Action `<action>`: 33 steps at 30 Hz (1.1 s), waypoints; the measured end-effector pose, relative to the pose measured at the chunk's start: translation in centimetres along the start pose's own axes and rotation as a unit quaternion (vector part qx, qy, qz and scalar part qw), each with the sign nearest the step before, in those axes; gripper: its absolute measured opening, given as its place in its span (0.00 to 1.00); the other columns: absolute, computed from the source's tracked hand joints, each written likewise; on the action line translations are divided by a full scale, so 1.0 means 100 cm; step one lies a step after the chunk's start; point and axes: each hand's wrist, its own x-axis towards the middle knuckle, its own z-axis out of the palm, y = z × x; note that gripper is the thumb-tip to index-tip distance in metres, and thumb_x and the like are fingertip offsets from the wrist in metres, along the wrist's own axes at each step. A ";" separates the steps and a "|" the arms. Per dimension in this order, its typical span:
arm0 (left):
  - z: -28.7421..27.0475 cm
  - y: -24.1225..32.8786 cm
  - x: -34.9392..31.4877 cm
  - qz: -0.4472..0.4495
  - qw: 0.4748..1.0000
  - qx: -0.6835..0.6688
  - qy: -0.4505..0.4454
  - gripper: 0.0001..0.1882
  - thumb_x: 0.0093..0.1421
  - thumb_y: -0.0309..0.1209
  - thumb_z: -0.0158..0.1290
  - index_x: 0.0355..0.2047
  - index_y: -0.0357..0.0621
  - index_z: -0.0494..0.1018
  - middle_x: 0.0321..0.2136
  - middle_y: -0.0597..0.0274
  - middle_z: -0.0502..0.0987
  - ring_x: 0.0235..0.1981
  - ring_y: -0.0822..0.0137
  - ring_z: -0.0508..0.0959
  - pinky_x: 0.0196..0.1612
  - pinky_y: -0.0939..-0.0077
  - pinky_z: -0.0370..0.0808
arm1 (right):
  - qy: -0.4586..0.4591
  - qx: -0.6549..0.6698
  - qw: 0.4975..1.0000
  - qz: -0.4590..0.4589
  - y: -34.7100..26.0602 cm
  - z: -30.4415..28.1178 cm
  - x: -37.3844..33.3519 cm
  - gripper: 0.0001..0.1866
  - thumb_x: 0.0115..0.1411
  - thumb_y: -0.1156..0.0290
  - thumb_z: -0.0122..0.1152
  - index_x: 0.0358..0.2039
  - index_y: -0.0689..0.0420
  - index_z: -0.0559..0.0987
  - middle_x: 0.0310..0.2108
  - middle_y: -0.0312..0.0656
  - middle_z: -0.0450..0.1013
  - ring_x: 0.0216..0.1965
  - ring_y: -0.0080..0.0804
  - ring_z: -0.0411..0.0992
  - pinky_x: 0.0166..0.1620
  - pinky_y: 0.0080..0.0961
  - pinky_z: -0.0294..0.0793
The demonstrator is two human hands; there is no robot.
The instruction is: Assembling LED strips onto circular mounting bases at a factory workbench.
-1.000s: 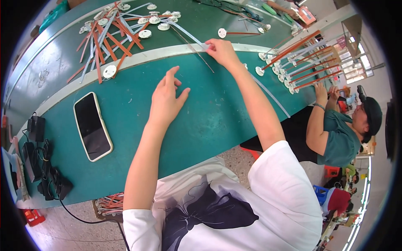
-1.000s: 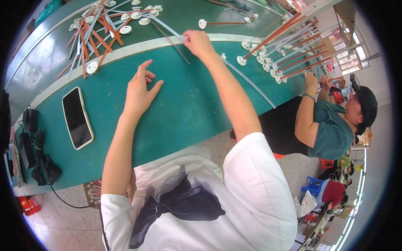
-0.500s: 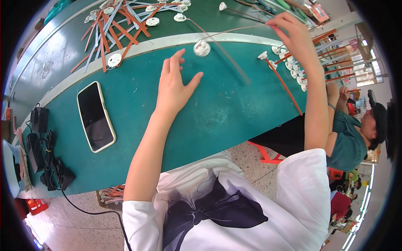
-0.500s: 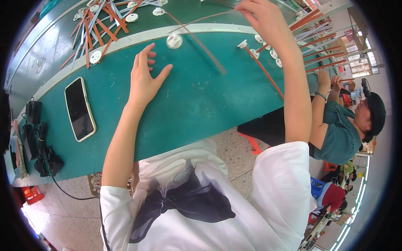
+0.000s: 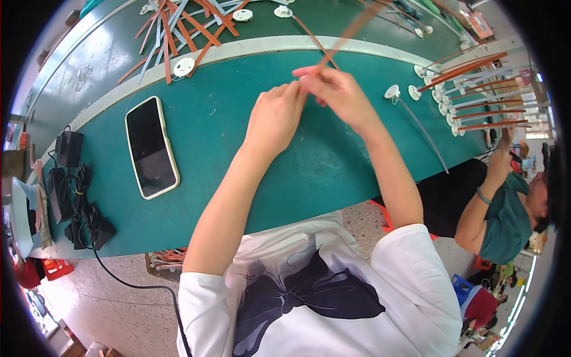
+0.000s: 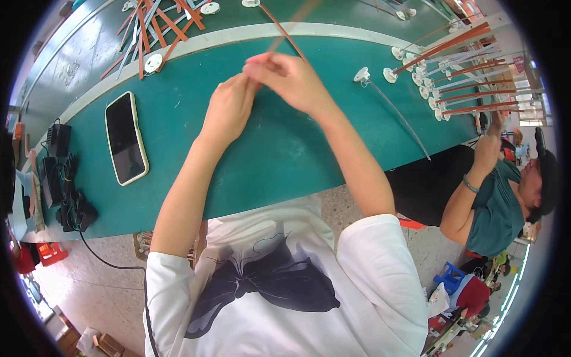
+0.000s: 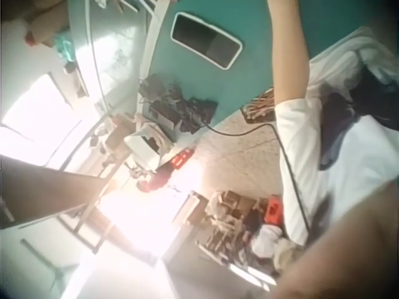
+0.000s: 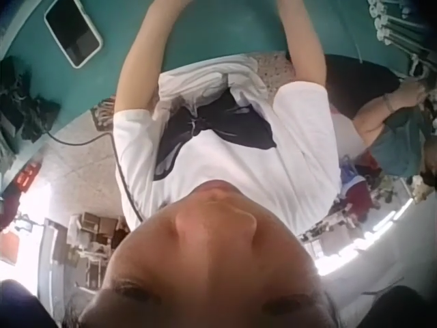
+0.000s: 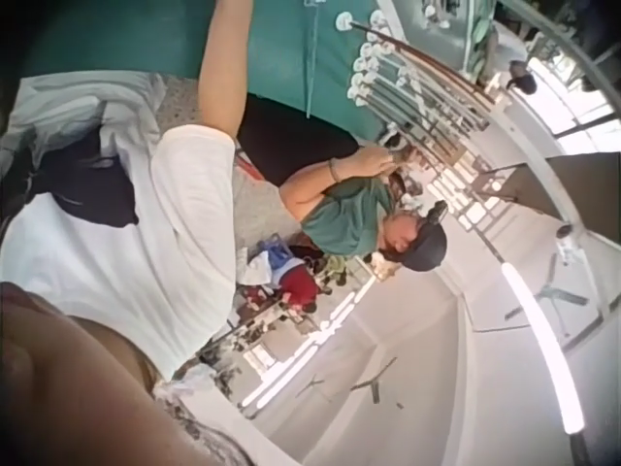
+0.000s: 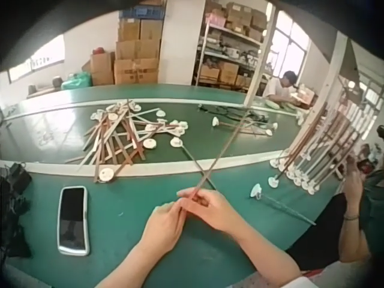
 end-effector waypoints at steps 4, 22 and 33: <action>0.001 -0.002 0.001 0.041 0.999 0.001 0.018 0.08 0.61 0.30 0.51 0.37 0.38 0.71 0.32 0.53 0.74 0.34 0.51 0.75 0.41 0.62 0.73 | 0.010 0.045 0.999 -0.026 0.013 0.002 0.009 0.12 0.63 0.67 0.58 0.41 0.63 0.78 0.28 0.36 0.74 0.27 0.19 0.67 0.32 0.17 0.68; -0.003 -0.012 -0.003 0.076 0.993 0.065 0.066 0.18 0.49 0.36 0.66 0.37 0.39 0.79 0.39 0.57 0.77 0.38 0.58 0.79 0.43 0.69 0.76 | 0.040 0.043 0.995 -0.080 0.024 -0.019 0.000 0.08 0.63 0.74 0.57 0.40 0.64 0.74 0.40 0.47 0.77 0.40 0.28 0.75 0.48 0.25 0.76; -0.010 -0.016 -0.003 0.061 0.996 0.042 -0.042 0.27 0.45 0.33 0.67 0.46 0.41 0.74 0.39 0.55 0.77 0.40 0.56 0.78 0.44 0.67 0.75 | 0.029 -0.017 0.997 -0.064 0.029 -0.014 -0.003 0.09 0.64 0.74 0.55 0.42 0.65 0.74 0.38 0.47 0.77 0.41 0.28 0.76 0.45 0.23 0.77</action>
